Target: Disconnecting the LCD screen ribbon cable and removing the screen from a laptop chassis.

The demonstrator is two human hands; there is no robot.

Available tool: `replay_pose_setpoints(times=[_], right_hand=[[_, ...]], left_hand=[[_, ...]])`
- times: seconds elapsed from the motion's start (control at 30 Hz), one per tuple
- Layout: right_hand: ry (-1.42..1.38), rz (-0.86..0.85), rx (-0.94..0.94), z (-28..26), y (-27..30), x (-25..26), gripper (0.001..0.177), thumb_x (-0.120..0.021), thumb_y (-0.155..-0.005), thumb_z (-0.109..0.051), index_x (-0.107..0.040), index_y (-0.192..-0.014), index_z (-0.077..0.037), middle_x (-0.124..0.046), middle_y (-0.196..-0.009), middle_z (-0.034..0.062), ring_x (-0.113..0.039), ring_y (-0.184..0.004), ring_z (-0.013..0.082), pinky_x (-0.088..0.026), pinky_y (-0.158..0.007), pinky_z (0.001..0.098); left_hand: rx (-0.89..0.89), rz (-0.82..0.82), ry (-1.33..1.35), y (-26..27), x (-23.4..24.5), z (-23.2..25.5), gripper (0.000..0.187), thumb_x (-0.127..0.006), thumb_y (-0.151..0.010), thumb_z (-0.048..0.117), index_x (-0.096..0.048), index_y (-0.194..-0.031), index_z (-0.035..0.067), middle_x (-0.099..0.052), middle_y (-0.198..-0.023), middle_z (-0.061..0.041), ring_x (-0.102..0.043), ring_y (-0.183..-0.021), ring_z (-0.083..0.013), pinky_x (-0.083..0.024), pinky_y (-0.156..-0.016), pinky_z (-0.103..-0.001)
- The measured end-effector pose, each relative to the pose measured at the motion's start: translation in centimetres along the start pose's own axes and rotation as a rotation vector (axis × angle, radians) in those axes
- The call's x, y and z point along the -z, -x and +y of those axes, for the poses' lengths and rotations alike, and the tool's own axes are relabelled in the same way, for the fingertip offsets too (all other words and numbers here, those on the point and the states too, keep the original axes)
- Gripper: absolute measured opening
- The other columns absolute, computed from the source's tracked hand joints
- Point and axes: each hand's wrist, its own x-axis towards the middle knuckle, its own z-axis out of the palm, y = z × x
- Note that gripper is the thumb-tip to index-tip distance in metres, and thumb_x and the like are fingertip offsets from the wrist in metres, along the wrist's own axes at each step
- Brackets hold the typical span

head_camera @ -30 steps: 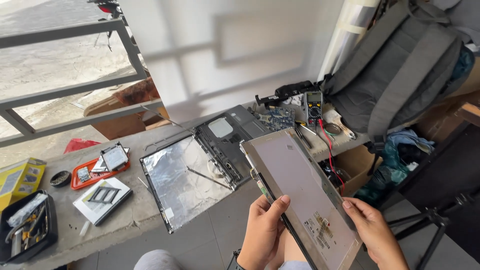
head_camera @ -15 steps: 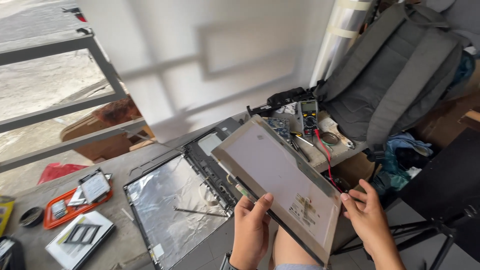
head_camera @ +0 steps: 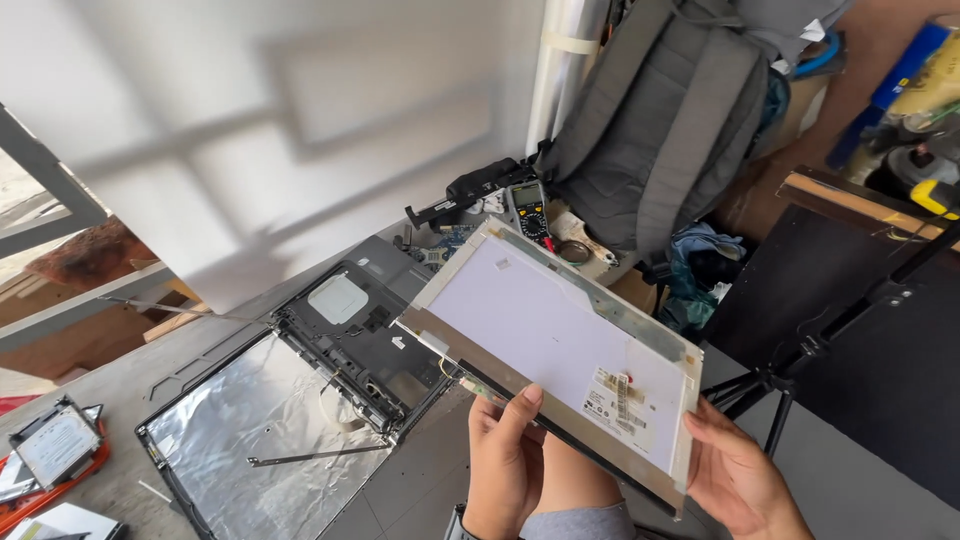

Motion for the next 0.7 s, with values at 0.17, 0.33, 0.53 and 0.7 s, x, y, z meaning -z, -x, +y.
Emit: replay_pose_setpoints(times=[0.17, 0.33, 0.53, 0.7], right_hand=[[-0.004, 0.131, 0.025, -1.4, 3.6, -2.6, 0.064, -0.027, -0.121, -0.005, -0.045, -0.181, -0.016, -0.054, -0.178, 0.0167, -0.048, -0.163, 0.0328, -0.034, -0.135, 0.0478], [-0.013, 0.160, 0.153, -2.3, 3.4, -2.3, 0.065, -0.027, -0.120, -0.005, -0.044, -0.180, -0.025, -0.052, -0.178, 0.0050, -0.047, -0.166, 0.0243, -0.035, -0.138, 0.0460], [0.022, 0.067, 0.433, -5.1, 3.1, -2.7, 0.071, -0.024, -0.113, 0.001, -0.038, -0.181, -0.014, -0.048, -0.178, 0.0162, -0.045, -0.166, 0.0284, -0.034, -0.139, 0.0479], [-0.365, -0.586, 0.737, -11.9, -1.0, -3.3, 0.072, -0.069, -0.103, 0.006, -0.060, -0.175, 0.001, -0.067, -0.172, 0.0250, -0.064, -0.160, 0.0380, -0.052, -0.132, 0.0532]], left_hand=[[0.058, -0.095, -0.073, -0.1, 0.1, -0.8, 0.028, -0.080, -0.101, 0.006, -0.077, -0.127, -0.004, -0.085, -0.110, -0.019, -0.077, -0.085, -0.0305, -0.059, -0.058, -0.041], [0.122, -0.219, -0.124, -0.5, -0.1, -0.4, 0.036, -0.081, -0.103, 0.018, -0.072, -0.136, 0.005, -0.084, -0.123, -0.014, -0.082, -0.104, -0.0280, -0.072, -0.083, -0.041], [0.134, -0.111, -0.172, -0.8, -0.8, 1.3, 0.089, -0.078, -0.094, 0.033, -0.050, -0.177, 0.016, -0.069, -0.173, -0.016, -0.073, -0.148, -0.0391, -0.072, -0.093, -0.049], [0.117, -0.018, -0.163, -2.2, 2.9, -1.1, 0.086, -0.074, -0.096, 0.033, -0.054, -0.177, 0.016, -0.066, -0.177, -0.021, -0.071, -0.153, -0.0461, -0.066, -0.091, -0.054]])
